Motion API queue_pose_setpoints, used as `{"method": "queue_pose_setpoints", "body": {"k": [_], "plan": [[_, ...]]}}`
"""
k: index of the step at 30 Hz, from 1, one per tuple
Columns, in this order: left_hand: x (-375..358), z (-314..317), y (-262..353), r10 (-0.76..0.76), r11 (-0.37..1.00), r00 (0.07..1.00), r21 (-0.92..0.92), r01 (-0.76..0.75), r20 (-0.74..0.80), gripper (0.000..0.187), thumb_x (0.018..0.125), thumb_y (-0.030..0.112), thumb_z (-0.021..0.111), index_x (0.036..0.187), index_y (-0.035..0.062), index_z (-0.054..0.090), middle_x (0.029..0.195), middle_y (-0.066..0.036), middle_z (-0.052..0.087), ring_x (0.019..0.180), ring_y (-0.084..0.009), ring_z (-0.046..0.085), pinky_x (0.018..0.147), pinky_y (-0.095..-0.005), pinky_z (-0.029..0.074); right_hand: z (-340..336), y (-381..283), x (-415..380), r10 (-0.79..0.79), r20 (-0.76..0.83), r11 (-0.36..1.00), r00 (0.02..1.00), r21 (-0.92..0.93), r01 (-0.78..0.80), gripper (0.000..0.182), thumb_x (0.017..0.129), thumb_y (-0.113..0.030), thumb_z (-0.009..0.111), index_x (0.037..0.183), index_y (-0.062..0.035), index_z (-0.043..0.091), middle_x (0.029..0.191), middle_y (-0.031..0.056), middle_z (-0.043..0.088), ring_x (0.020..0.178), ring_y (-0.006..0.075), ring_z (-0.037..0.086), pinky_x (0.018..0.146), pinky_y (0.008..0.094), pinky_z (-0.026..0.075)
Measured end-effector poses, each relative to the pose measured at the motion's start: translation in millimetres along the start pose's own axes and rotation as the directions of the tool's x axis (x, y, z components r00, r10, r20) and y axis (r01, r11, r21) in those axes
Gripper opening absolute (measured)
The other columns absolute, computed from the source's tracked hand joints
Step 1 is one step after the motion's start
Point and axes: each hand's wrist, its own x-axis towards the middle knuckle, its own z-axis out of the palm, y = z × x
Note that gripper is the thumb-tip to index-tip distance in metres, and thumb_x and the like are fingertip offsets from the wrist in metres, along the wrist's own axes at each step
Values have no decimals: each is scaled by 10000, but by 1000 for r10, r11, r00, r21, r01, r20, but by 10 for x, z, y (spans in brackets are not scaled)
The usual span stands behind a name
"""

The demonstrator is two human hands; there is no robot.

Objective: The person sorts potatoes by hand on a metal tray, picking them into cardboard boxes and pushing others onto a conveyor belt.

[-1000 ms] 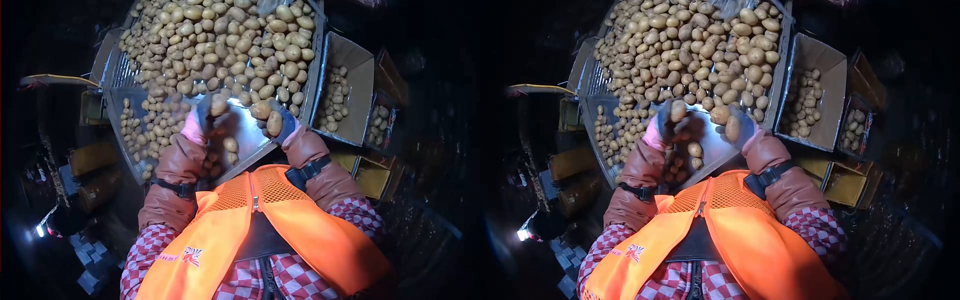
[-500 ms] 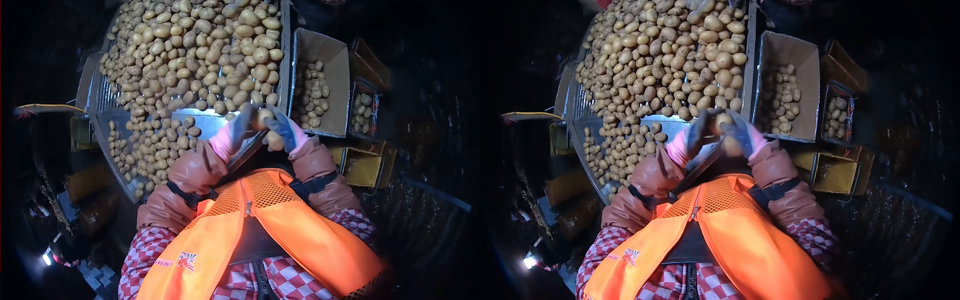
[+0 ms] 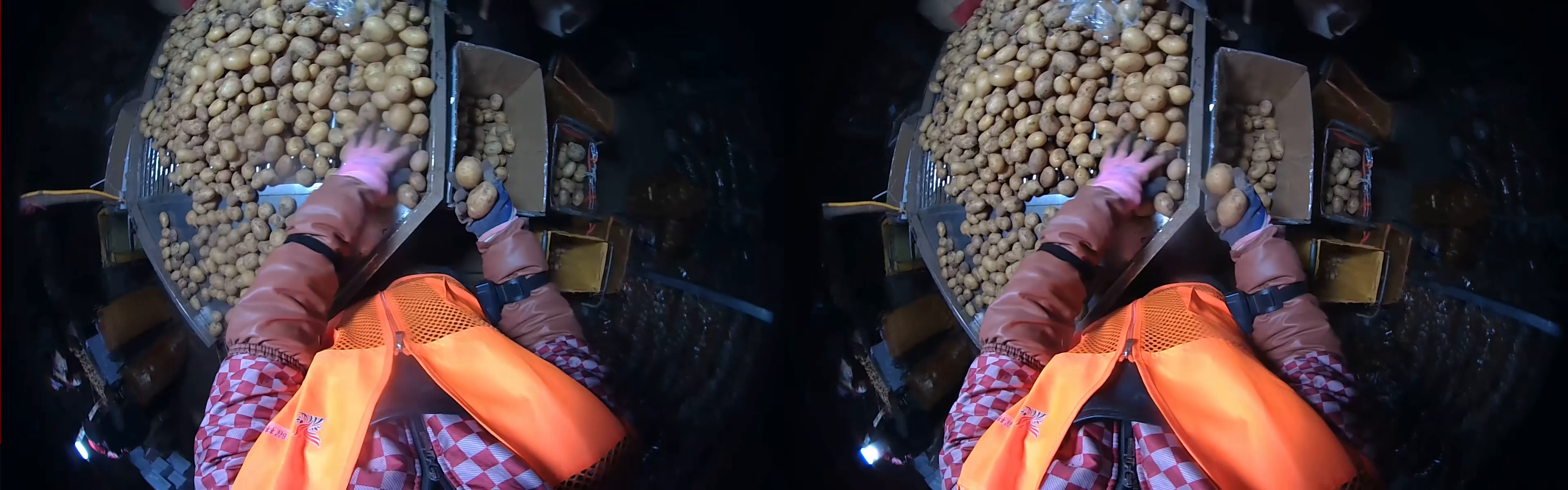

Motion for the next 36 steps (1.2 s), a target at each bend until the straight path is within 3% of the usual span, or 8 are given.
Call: {"method": "queue_pose_setpoints", "body": {"k": [3,12,19,23,26,31,33,36], "plan": [[-201,292,-189,-35,994,955,-106,4,-294,567,855,479,694,1369,266,580,1507,-107,466,1459,-377,336,1120,-604,291,354,-48,-230,-187,-132,982,973,-9,188,439,996,-449,599,1312,-144,592,964,125,696,700,262,674,503,354,524],[-1370,346,-491,-452,891,890,17,454,-52,591,892,429,680,1438,248,543,1485,-84,513,1461,-463,282,1162,-669,206,-126,-221,-342,-334,-155,929,930,-219,298,562,926,-445,679,1392,-159,555,1130,116,688,876,260,699,649,401,584],[-1731,568,-379,-496,864,859,-165,476,-122,568,887,392,716,1413,229,576,1523,-133,478,1475,-448,285,1190,-611,225,-428,-505,-576,-284,-31,881,958,387,273,419,975,-419,620,1231,-88,633,1141,108,696,1077,277,681,753,435,632],[-1650,771,-270,-484,867,863,-216,450,-146,606,898,380,699,1435,151,535,1503,-182,473,1439,-433,340,1165,-552,313,-579,-392,-261,-835,24,334,549,-771,542,407,975,-389,617,1248,-87,627,1218,108,665,1134,294,657,883,441,619],[-1640,810,-172,-434,879,878,-308,364,-201,627,890,323,716,1422,55,521,1482,-241,467,1408,-462,371,1154,-542,339,-85,-512,-476,-526,-333,765,782,216,606,388,956,-369,641,1230,-94,631,1210,61,668,1116,286,653,853,425,623],[-1740,798,-219,-369,902,897,-328,282,-242,563,885,294,711,1373,54,566,1430,-239,507,1376,-462,408,1144,-536,355,-774,-988,-630,-432,-270,868,860,134,478,383,907,-439,694,1173,-165,655,1094,5,695,971,209,687,666,320,569],[-1799,817,-231,-370,899,896,-338,278,-247,539,884,292,712,1349,51,586,1412,-240,521,1369,-461,416,1140,-535,361,-1386,-1332,-687,-857,-150,474,493,-604,640,384,946,-380,648,1210,-101,638,1151,67,687,1035,272,668,818,384,574],[-1808,885,-259,-381,904,891,-302,302,-248,550,873,272,735,1359,67,581,1417,-231,528,1350,-468,438,1133,-540,362,-1358,-1747,-913,-716,-422,641,557,-80,763,503,968,-462,599,1333,-117,566,1301,99,621,1201,296,583,978,452,514]]}}
